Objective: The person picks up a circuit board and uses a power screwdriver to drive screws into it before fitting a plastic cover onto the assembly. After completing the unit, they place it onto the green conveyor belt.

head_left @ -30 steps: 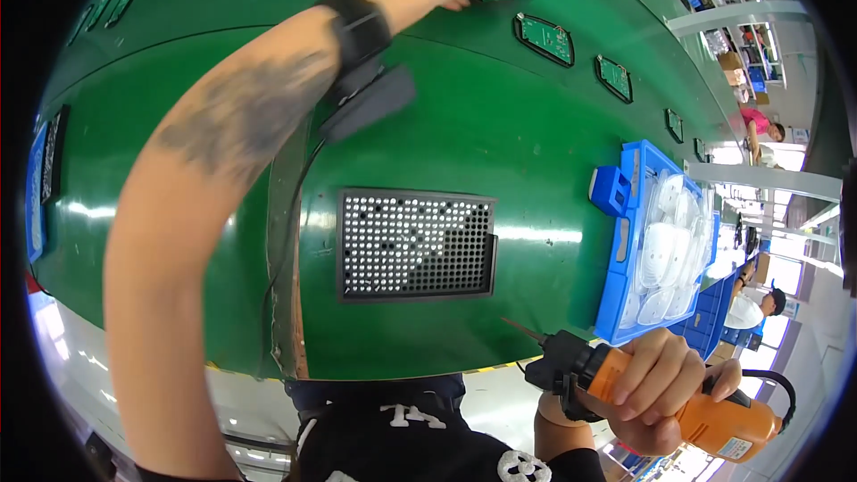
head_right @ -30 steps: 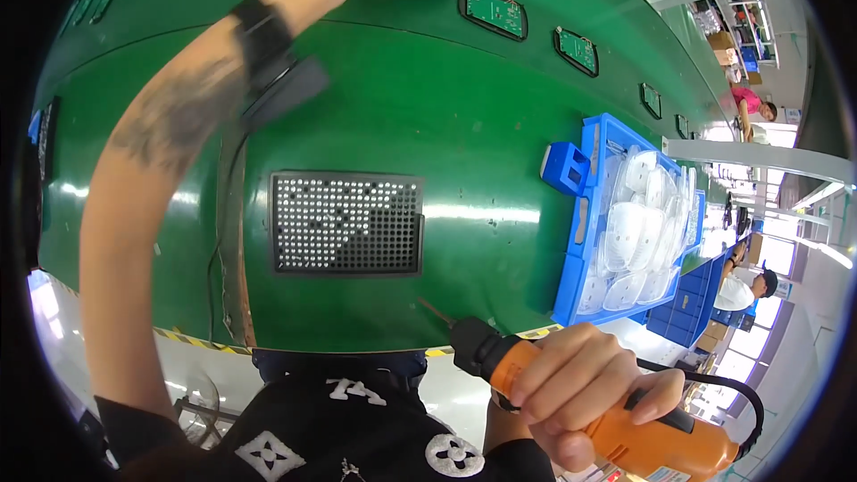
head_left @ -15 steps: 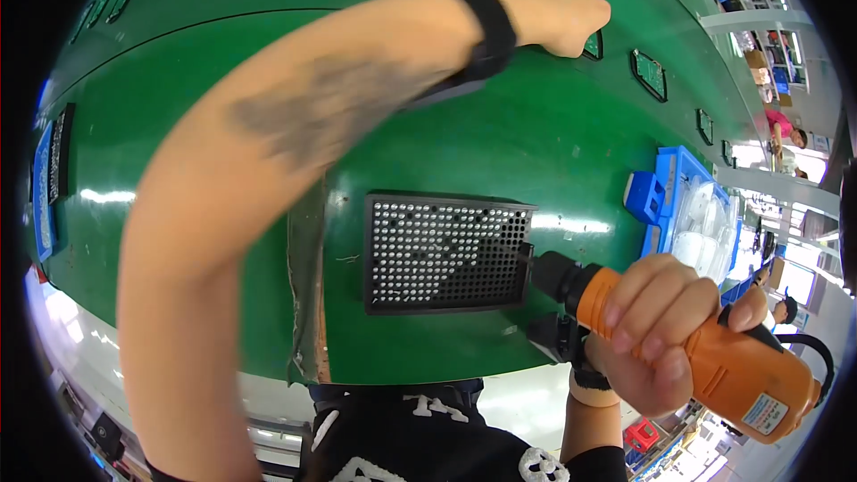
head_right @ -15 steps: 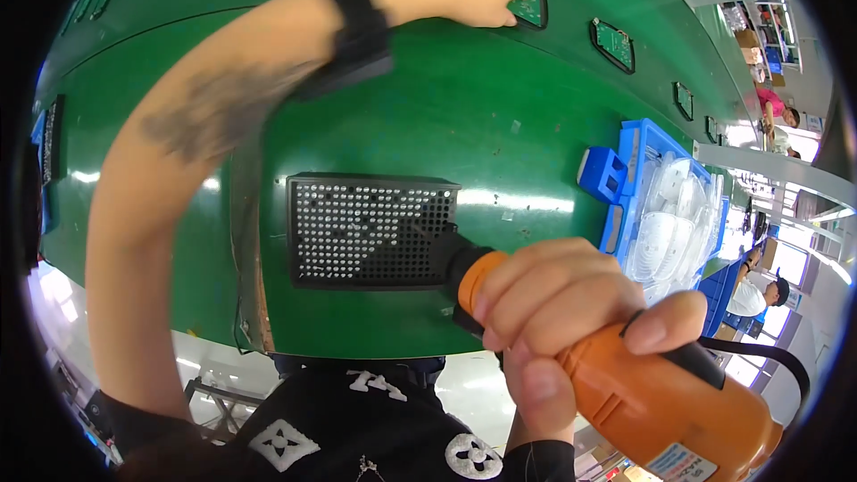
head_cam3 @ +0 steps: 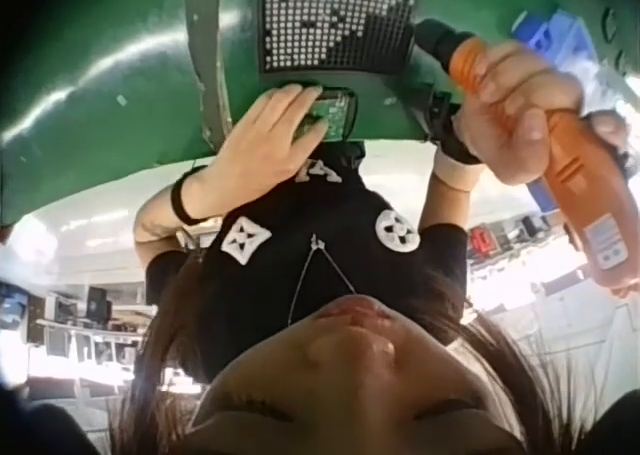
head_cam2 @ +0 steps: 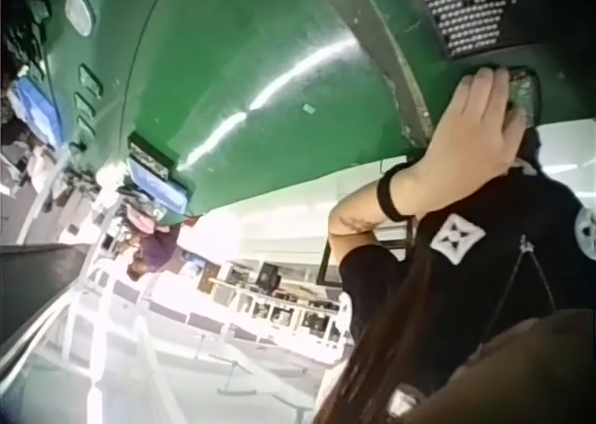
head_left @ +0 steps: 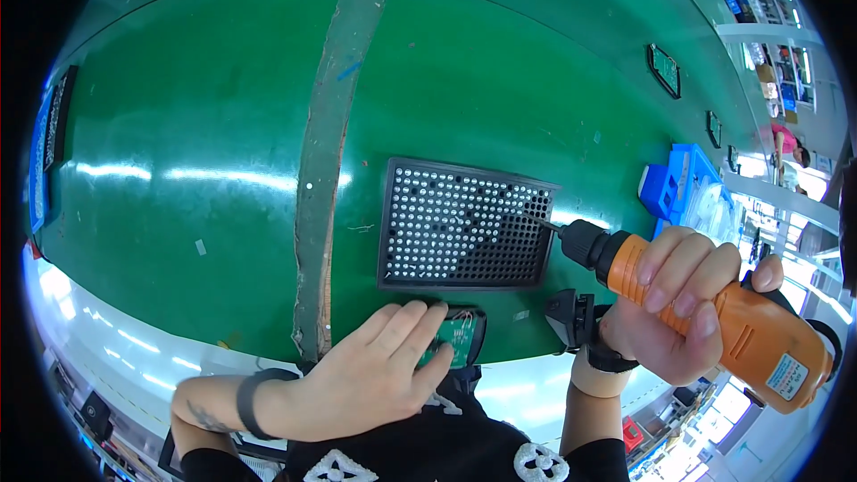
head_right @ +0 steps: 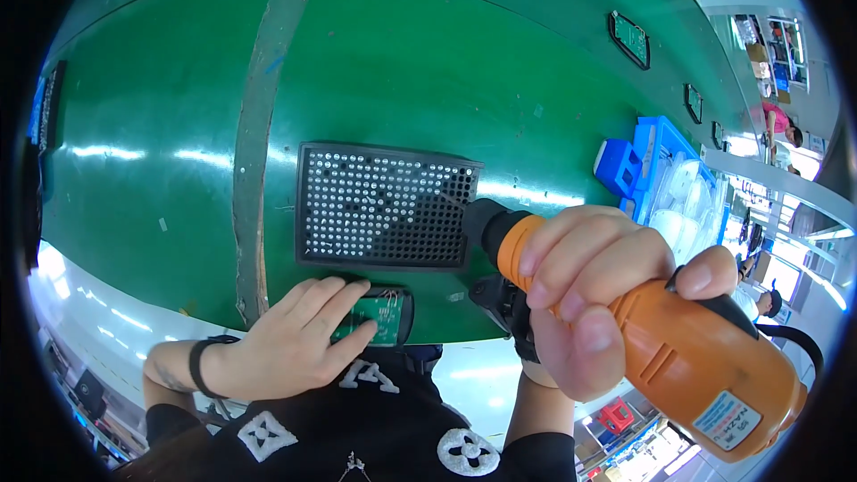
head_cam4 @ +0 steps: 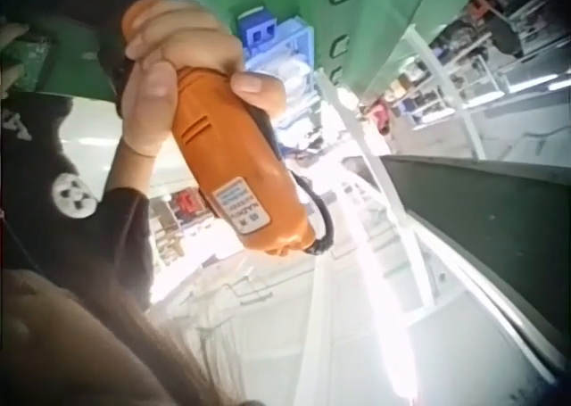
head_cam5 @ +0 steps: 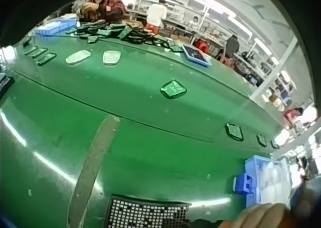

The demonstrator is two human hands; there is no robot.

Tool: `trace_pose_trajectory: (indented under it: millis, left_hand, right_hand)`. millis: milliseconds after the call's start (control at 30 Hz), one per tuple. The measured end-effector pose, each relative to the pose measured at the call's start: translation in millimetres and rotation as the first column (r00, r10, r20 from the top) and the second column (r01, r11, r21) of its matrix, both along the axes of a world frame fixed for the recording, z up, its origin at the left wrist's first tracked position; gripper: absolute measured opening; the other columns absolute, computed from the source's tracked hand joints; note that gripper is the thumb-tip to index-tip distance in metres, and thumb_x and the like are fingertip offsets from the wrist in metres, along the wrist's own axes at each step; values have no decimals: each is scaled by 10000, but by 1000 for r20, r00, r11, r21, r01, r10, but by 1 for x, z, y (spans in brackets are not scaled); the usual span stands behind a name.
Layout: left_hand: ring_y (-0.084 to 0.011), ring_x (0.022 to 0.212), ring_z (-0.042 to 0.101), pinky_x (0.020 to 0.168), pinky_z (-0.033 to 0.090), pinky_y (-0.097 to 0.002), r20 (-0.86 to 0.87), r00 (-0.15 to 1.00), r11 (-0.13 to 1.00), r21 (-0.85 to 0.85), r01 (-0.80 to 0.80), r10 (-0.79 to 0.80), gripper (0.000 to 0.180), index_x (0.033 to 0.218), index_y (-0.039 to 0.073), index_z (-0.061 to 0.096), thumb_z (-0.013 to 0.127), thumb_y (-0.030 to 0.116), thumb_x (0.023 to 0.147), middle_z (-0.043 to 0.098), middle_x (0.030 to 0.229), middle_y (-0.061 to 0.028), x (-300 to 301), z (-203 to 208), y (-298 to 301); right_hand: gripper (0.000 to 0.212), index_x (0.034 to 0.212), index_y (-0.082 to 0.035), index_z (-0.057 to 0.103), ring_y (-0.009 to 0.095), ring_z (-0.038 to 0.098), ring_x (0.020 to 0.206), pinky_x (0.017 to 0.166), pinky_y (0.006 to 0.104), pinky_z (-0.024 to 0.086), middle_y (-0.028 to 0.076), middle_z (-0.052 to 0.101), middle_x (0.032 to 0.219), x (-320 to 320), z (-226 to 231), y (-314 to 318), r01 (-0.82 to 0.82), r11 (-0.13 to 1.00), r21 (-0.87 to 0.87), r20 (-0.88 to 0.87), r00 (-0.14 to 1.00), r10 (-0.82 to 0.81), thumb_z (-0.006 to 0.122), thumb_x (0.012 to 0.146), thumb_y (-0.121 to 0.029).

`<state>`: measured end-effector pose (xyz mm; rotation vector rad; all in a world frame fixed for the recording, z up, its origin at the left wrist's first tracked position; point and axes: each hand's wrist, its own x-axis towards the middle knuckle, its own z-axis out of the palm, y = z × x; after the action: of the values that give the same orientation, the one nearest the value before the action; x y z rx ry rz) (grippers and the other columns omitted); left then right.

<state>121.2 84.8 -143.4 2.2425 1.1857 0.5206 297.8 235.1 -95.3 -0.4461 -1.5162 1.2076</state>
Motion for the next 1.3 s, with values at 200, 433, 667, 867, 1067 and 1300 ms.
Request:
trace_pose_trajectory:
  millis: [200,433,667,867,1067,1300]
  left_hand:
    - [-303,997,481,807,421,-376,63,972,973,30,-228,226,274,935,46,607,615,150,682,507,1139,-209,19,-26,-12]
    - [-288,989,480,763,414,-370,109,952,954,60,-294,286,320,944,74,599,673,171,647,501,1165,-187,25,-36,-14]
    - [-278,990,481,766,407,-362,101,952,953,64,-296,289,334,953,87,596,675,182,642,507,1168,-174,26,-38,-14]
    - [-282,1020,479,808,411,-352,89,955,956,50,-290,285,265,948,73,599,590,170,701,515,1167,-173,30,-37,-14]
    - [-293,1014,481,775,406,-391,173,935,947,26,-320,311,321,940,85,592,680,185,649,528,1155,-115,33,-42,-8]
    - [-302,1009,499,772,409,-420,205,926,944,29,-330,317,359,961,76,577,704,101,626,546,1132,-85,32,-45,-8]
  right_hand:
    - [389,1101,-134,325,168,486,508,507,329,431,37,466,627,0,-5,4,-53,999,-9,30,998,53,547,793,-52]
    - [392,1136,-108,324,169,499,526,508,318,421,35,453,637,3,-6,7,-75,996,48,18,997,74,506,793,-51]
    - [382,1105,-90,351,142,502,541,539,295,407,34,451,641,4,-8,8,-57,996,74,19,998,56,485,747,-76]
    - [419,1171,-107,318,163,509,543,540,329,419,39,457,664,7,-9,8,-106,992,67,44,994,103,499,795,-75]
    - [359,1083,-51,380,112,488,511,508,268,425,11,470,632,19,4,-7,-70,986,151,-16,997,73,531,757,-72]
    - [321,1054,-71,456,133,489,375,355,283,463,33,525,551,29,9,-74,-362,903,232,-198,891,409,584,760,-54]
